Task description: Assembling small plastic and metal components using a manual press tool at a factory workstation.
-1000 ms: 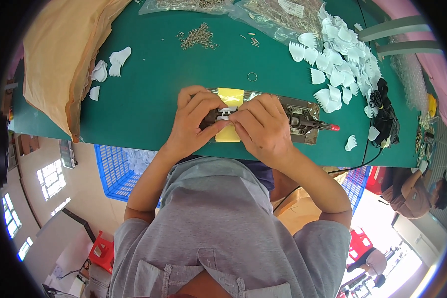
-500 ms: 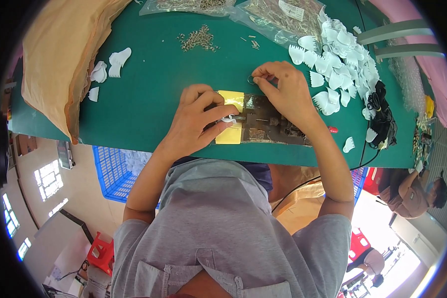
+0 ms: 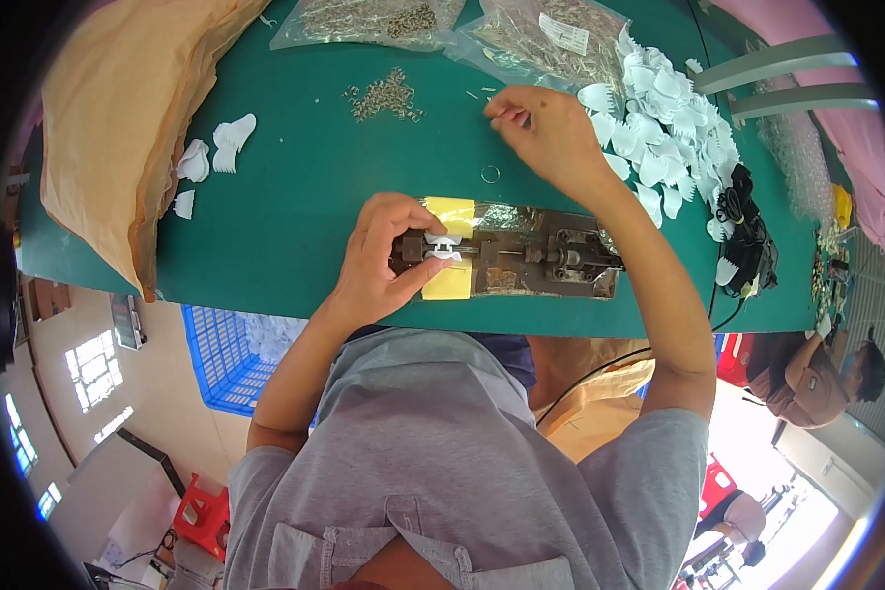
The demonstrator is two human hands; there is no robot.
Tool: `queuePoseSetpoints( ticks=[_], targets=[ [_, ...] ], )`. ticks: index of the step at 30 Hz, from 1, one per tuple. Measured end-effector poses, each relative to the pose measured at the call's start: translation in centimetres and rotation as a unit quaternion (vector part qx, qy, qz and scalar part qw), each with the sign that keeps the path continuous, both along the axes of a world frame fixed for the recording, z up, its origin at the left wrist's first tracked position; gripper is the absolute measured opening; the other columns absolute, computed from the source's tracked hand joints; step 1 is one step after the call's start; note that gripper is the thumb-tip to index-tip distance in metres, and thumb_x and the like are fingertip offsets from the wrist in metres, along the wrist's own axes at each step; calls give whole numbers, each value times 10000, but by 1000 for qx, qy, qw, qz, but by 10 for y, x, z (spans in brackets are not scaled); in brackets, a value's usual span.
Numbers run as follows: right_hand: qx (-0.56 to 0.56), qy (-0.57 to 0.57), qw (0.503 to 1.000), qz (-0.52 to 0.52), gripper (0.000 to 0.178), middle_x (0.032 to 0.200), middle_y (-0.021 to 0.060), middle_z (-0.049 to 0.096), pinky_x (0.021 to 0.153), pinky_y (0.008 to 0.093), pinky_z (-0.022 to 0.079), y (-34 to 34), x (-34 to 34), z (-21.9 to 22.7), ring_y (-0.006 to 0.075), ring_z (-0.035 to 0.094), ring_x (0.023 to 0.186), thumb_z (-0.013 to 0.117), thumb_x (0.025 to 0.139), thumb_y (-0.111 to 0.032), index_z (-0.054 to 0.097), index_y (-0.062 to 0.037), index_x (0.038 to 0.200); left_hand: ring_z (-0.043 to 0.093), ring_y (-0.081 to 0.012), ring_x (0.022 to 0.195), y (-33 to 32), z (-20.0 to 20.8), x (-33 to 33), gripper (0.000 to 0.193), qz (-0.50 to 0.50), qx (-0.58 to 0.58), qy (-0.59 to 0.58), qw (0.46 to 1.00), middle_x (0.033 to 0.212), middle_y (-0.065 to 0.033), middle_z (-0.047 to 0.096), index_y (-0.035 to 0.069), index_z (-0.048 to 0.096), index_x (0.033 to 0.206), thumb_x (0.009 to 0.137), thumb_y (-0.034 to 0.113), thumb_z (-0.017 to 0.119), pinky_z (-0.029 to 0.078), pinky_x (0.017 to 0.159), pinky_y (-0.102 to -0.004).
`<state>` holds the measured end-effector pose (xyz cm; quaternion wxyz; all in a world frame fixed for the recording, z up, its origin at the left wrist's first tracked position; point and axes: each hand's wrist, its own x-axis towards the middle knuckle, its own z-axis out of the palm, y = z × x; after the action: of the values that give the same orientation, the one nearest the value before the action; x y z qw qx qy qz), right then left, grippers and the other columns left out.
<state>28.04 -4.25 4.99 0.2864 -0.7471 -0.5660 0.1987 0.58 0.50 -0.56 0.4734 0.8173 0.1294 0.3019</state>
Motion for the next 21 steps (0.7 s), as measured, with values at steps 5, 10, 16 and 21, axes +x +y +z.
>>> queuePoseSetpoints(
  ticks=[5,10,16,21],
  targets=[
    [-74,165,974,135,148,909,65,744,771,325,551,-27,-51,30,189,693,810,771,923,-176,784,-46,994,607,-283,1105,-1,-4,-2,588,22,6,20,1000,1118,-89,687,61,500,1247,798,99,879,527,904,-404],
    [-50,182,975,116,71,943,77,738,768,314,541,-52,-77,26,185,680,843,744,936,-53,761,-5,987,628,-282,1078,0,-3,-2,600,28,14,21,999,1117,-104,660,66,512,1243,778,107,890,541,889,-399],
    [-51,126,989,59,77,945,99,732,756,316,548,-55,-86,19,180,684,831,731,943,-33,755,8,1004,638,-274,1045,-1,-6,-2,589,39,5,34,999,1136,-110,622,74,523,1225,764,86,889,552,868,-400],
    [-14,125,990,68,92,897,95,714,689,336,526,-59,-89,15,205,672,769,746,938,-78,766,-14,1001,637,-272,1046,-2,-4,-1,590,35,3,26,999,1142,-109,613,78,523,1218,755,67,887,557,864,-392]
  ],
)
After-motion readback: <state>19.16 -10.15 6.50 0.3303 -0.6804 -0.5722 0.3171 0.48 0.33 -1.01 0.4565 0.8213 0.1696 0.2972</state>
